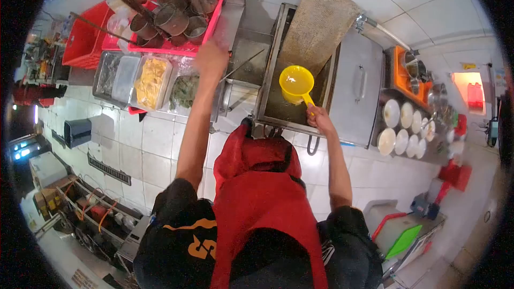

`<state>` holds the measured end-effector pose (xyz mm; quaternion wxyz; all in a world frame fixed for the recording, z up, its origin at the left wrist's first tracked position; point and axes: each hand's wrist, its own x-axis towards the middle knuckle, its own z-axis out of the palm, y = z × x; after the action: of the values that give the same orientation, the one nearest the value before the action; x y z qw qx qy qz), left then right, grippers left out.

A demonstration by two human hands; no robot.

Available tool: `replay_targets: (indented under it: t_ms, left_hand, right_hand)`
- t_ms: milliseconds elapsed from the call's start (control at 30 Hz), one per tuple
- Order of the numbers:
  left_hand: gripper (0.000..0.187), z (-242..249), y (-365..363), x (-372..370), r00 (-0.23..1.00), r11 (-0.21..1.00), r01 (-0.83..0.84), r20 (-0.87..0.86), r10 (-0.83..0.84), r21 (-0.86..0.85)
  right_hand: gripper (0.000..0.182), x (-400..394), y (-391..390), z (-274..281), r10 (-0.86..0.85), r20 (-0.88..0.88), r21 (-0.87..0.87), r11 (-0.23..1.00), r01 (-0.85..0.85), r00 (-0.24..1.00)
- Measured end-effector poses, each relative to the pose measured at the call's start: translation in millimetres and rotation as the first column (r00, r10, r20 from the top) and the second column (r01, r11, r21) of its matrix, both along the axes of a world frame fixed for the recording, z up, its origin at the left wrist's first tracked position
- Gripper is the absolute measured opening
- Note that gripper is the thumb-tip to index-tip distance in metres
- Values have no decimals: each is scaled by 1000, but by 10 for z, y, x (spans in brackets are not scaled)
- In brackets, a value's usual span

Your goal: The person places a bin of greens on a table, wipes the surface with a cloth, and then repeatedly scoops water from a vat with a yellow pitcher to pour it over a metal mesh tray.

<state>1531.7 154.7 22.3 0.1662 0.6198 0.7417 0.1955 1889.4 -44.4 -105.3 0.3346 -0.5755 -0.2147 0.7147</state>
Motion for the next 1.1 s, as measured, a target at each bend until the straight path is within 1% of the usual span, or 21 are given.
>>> replay_targets:
  t_ms: [67,100,167,200,233,267,300,367,433,467,533,567,633,733,767,800,833,967,1033,1067,1100]
  left_hand:
    - [33,395,164,296,997,995,71,-33,-69,66]
    - [31,357,333,419,982,974,188,-48,-183,130]
    - [28,232,799,714,907,859,409,-30,-420,310]
    - [27,183,1002,874,841,758,493,-13,-540,427]
    - [28,216,1143,1021,753,697,601,14,-658,391]
    - [29,288,1256,1197,643,614,702,49,-764,363]
    - [30,333,1337,1359,656,613,721,-30,-755,323]
    - [31,524,1384,1665,652,604,745,-115,-749,284]
    - [27,775,1340,1904,690,672,723,-195,-697,157]
    - [27,780,1370,2006,687,669,726,-199,-699,157]
    - [31,720,1500,2188,567,543,824,-217,-795,164]
    - [31,660,1558,2267,563,539,826,-222,-796,163]
    - [34,485,1662,2418,363,349,928,-109,-926,129]
    - [36,130,1812,2722,326,319,945,-176,-929,66]
    - [36,133,1804,2785,323,315,946,-180,-929,73]
    - [37,139,1771,2817,350,360,931,-135,-927,-55]
    - [39,144,1733,2861,374,385,904,-92,-923,-186]
    - [40,-266,1840,3122,369,381,910,-100,-924,-164]
    - [40,-304,1704,3166,455,451,875,-17,-890,-175]
    - [40,-375,1678,3189,447,442,880,-15,-895,-173]
    - [38,-499,1654,3217,466,458,858,-23,-885,-232]
  right_hand:
    - [36,-36,19,207,28,23,109,994,-30,999]
    - [36,-91,58,362,39,16,105,994,-41,999]
    - [33,-226,171,733,55,216,212,972,-102,975]
    - [38,-204,260,756,119,361,285,930,-231,925]
    - [38,-251,358,748,132,351,286,928,-240,927]
    - [36,-305,458,742,143,550,296,888,-352,823]
    - [34,-370,553,732,131,722,280,842,-460,679]
    - [31,-579,726,669,74,730,288,868,-404,679]
    - [31,-744,885,540,-285,765,592,664,-456,578]
    - [31,-813,951,546,-289,762,596,664,-452,579]
    - [29,-948,1046,607,-85,859,366,791,-490,505]
    - [29,-1029,1066,672,-89,857,370,792,-486,508]
    - [26,-1180,1102,808,46,930,188,792,-581,365]
    - [22,-1305,1023,779,-99,923,310,767,-562,373]
    - [21,-1380,1042,808,20,927,205,810,-550,375]
    - [20,-1464,1062,821,137,915,96,838,-537,379]
    - [20,-1543,1035,761,130,927,98,821,-562,352]
    - [19,-1863,926,420,83,961,71,847,-526,263]
    - [21,-1952,871,309,133,965,24,812,-583,225]
    - [21,-2021,849,167,132,966,22,817,-576,224]
    - [22,-2083,829,-10,77,981,36,829,-557,178]
